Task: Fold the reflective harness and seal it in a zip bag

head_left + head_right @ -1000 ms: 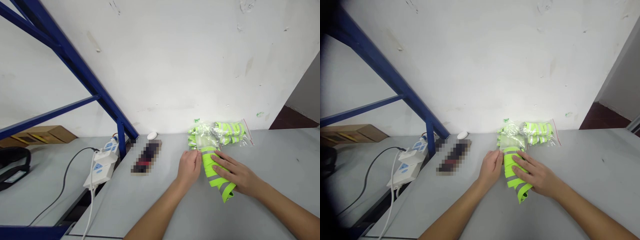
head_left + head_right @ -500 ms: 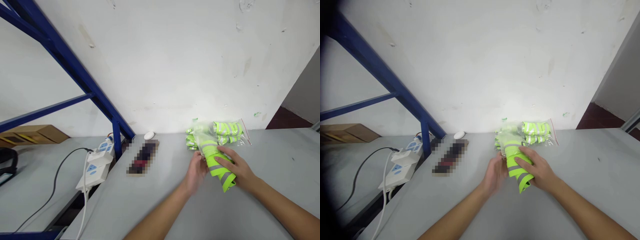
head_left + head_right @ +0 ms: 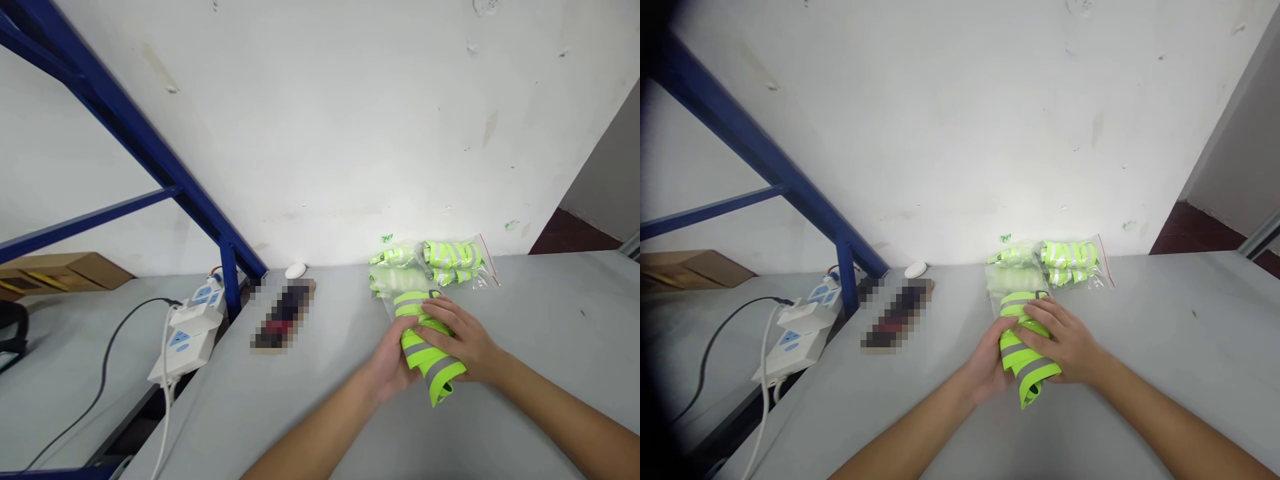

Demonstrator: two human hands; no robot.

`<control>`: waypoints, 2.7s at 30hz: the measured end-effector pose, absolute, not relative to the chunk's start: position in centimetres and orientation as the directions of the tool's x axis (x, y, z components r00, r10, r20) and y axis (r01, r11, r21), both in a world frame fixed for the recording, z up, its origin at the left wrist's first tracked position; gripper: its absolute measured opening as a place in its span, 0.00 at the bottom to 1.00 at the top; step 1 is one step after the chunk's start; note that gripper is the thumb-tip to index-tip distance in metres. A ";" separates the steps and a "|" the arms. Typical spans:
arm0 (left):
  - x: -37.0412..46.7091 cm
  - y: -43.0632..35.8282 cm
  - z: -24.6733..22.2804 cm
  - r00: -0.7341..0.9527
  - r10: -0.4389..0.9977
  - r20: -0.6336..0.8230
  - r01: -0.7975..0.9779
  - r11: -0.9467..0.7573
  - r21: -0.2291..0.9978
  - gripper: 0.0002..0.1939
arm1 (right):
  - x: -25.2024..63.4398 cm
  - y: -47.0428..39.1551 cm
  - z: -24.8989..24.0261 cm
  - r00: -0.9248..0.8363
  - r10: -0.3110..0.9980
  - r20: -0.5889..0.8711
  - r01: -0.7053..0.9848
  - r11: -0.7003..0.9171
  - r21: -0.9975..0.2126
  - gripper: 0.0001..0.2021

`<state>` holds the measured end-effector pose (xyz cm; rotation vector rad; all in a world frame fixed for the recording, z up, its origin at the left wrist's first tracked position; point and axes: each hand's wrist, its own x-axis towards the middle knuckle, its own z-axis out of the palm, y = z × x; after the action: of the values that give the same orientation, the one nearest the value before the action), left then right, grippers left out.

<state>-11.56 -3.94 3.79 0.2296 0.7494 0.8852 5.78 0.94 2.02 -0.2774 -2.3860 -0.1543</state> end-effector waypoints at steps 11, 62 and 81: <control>-12.0 -3.5 3.1 0.422 0.776 -0.470 -0.688 0.611 0.392 0.18 | 6.9 0.9 2.7 -0.806 0.297 0.513 0.339 0.941 -0.011 0.36; -11.9 -3.9 1.4 0.678 0.702 -0.218 -0.554 0.683 0.476 0.19 | 6.9 0.7 2.2 -0.629 0.474 0.616 0.295 0.879 -0.375 0.23; -12.4 -3.7 1.2 0.849 0.521 -0.091 -0.390 0.733 0.557 0.29 | 9.1 3.2 3.7 -0.804 0.594 -0.002 -0.087 -0.121 -0.989 0.27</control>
<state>-12.44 -3.70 1.25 0.5528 0.2492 0.5070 9.06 3.23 3.71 -0.5614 -1.6984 1.9741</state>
